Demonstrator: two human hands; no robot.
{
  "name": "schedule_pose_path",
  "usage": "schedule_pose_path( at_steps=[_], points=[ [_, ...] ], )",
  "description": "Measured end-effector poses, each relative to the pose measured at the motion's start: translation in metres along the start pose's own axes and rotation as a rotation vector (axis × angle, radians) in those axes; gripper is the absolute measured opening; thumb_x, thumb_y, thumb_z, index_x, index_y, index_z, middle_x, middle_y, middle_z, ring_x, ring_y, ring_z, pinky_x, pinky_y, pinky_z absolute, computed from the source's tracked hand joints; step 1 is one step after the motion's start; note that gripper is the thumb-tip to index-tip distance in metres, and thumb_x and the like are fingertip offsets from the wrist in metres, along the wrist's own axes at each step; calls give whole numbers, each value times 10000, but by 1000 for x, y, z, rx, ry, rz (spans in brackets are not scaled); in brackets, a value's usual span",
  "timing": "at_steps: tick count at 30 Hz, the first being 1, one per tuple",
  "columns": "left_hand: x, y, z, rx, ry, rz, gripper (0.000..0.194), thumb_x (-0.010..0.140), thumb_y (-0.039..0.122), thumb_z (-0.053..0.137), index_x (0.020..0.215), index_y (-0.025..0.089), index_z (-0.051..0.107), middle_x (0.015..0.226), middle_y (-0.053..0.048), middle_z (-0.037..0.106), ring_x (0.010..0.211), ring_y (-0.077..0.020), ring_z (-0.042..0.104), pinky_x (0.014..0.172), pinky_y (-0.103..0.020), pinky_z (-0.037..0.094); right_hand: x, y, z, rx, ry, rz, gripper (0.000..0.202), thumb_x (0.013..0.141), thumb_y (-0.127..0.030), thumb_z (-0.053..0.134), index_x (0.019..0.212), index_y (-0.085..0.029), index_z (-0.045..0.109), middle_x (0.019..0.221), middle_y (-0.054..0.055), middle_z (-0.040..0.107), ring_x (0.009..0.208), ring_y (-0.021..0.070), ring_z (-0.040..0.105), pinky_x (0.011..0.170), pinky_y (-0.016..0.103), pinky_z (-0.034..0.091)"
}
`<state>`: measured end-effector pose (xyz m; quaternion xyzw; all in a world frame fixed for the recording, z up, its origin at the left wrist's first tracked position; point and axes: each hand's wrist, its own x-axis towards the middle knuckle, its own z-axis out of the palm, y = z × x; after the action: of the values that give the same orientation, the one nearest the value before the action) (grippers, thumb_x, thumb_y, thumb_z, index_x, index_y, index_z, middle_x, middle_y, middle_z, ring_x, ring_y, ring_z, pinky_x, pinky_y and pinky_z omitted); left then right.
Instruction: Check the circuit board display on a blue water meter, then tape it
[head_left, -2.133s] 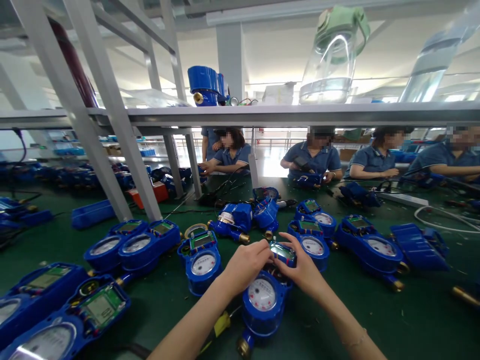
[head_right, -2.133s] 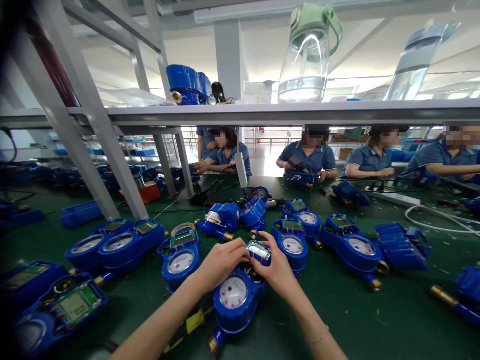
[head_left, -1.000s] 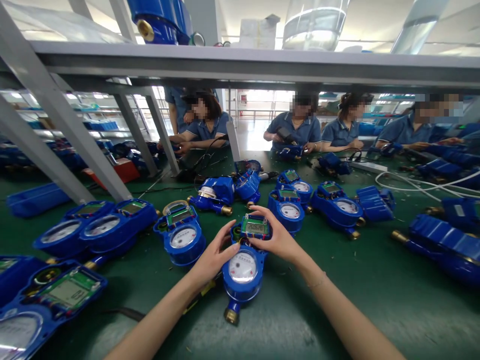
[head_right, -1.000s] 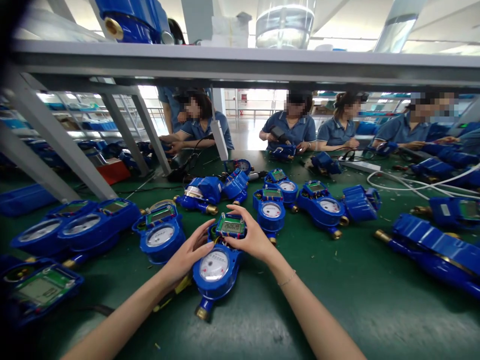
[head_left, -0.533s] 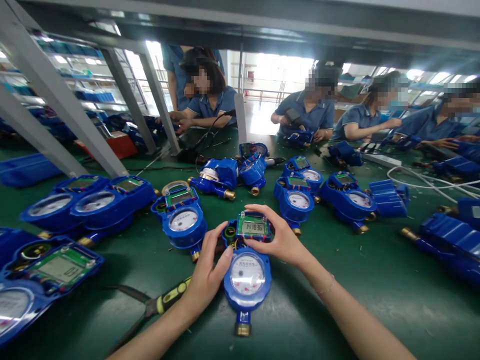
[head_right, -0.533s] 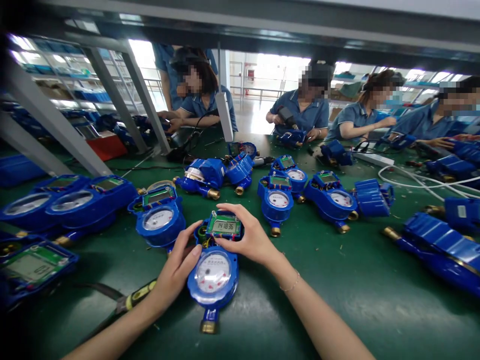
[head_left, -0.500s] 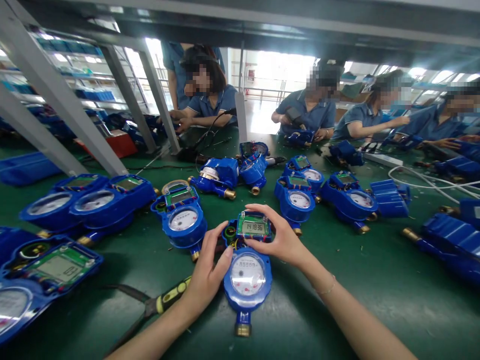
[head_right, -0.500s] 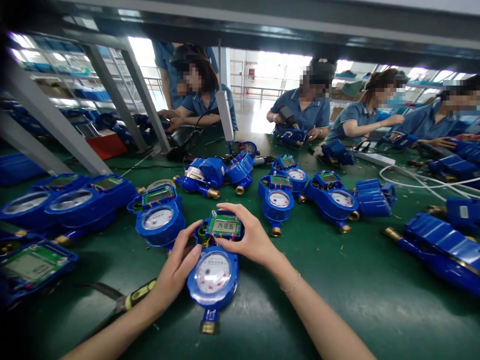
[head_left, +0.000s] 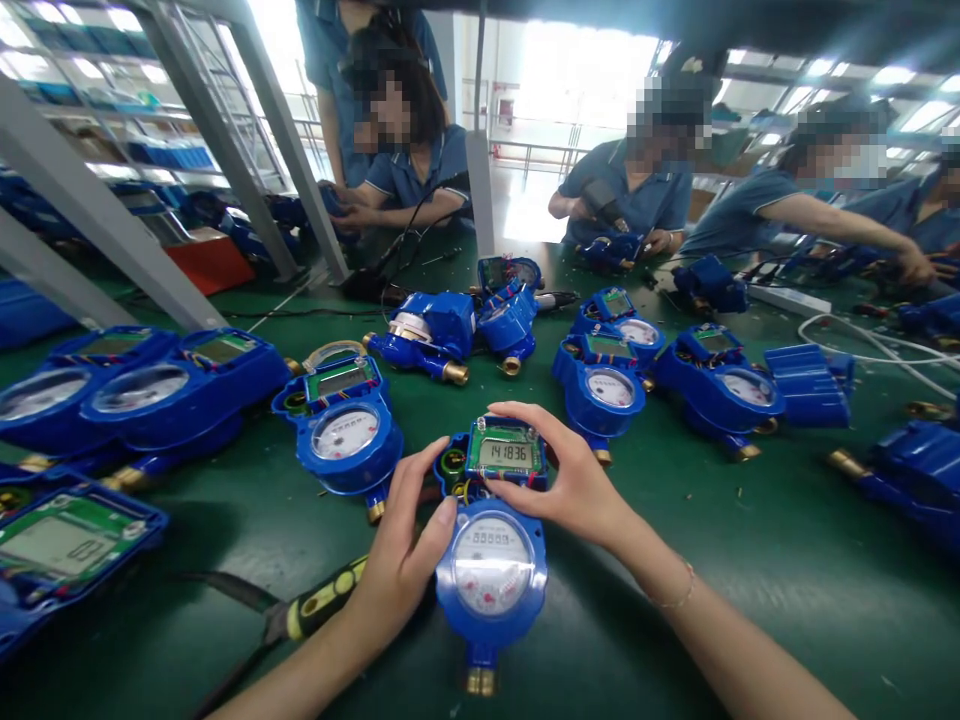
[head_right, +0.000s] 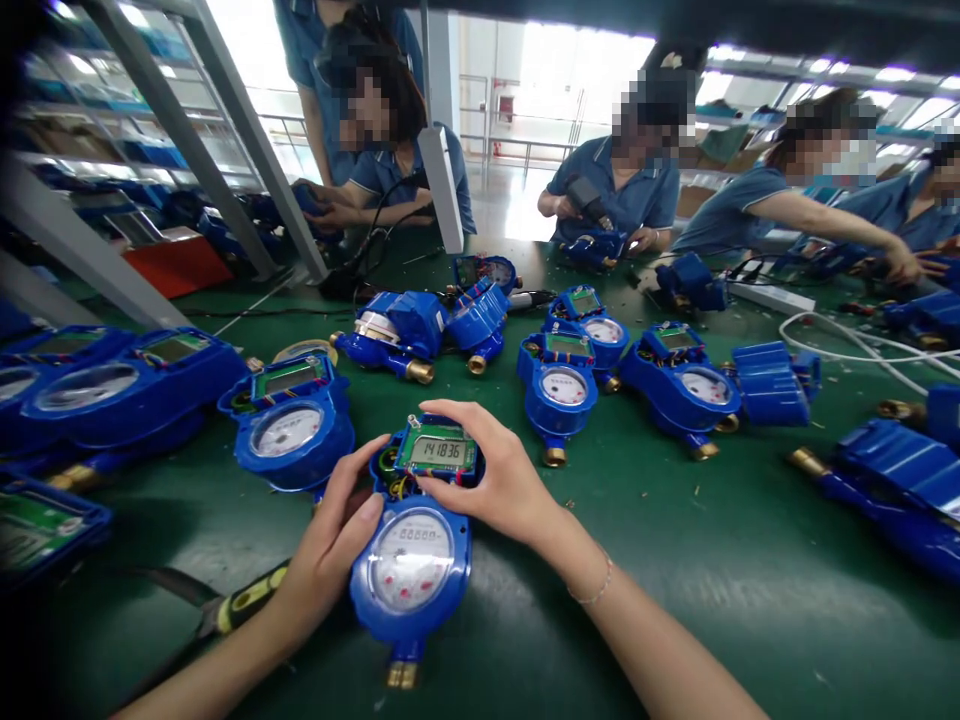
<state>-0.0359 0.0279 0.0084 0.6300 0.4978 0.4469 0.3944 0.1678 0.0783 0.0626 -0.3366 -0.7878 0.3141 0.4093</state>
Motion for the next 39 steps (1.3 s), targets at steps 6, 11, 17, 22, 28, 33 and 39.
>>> schedule_pose_path(
  at_steps=[6,11,17,22,28,33,39],
  points=[
    [-2,-3,-1,-15,-29,-20,465,975,404,416,1431,371,332,1451,-35,374,1310,-277,417,1074,-455,374,2,-1,-3,2,-41,-24,558,819,-181,741,1316,-281,508,1281,29,575,1207,226,536,1052,392,445],
    [-5,-5,-2,9,-23,-26,473,971,402,418,1436,401,331,1460,-21,376,1322,-295,395,1069,-482,372,2,1,-3,-9,-50,11,596,825,-166,728,1348,-296,474,1303,28,562,1224,237,524,1068,406,441],
    [-8,-3,-1,15,13,-56,479,959,411,433,1432,397,362,1470,-15,386,1332,-312,380,1139,-534,283,-3,6,4,94,-17,143,689,798,-152,700,1394,-313,394,1341,37,519,1223,256,524,1084,431,449],
    [-9,5,2,-2,64,-109,481,946,423,441,1422,372,398,1470,-28,401,1336,-326,387,1131,-544,316,-17,10,14,135,41,232,671,849,-144,595,1429,-347,328,1392,28,447,1226,258,502,1111,446,428],
    [-8,8,1,84,52,-96,477,954,443,419,1427,399,383,1470,-8,409,1302,-304,444,1120,-489,373,-31,22,25,287,116,234,726,857,-143,593,1455,-406,277,1374,-27,435,1167,194,539,1067,309,481],
    [-8,7,-1,125,41,-77,491,950,444,417,1435,383,381,1468,-21,417,1307,-317,440,1097,-498,402,-31,24,27,337,132,215,757,859,-133,576,1479,-391,226,1371,-6,464,1159,205,567,1040,322,511],
    [-9,7,2,132,68,-97,479,947,427,407,1425,412,383,1480,5,411,1301,-316,459,1114,-515,383,-30,24,27,303,141,228,732,861,-187,590,1472,-360,225,1361,38,473,1154,248,579,1033,395,520]
  ],
)
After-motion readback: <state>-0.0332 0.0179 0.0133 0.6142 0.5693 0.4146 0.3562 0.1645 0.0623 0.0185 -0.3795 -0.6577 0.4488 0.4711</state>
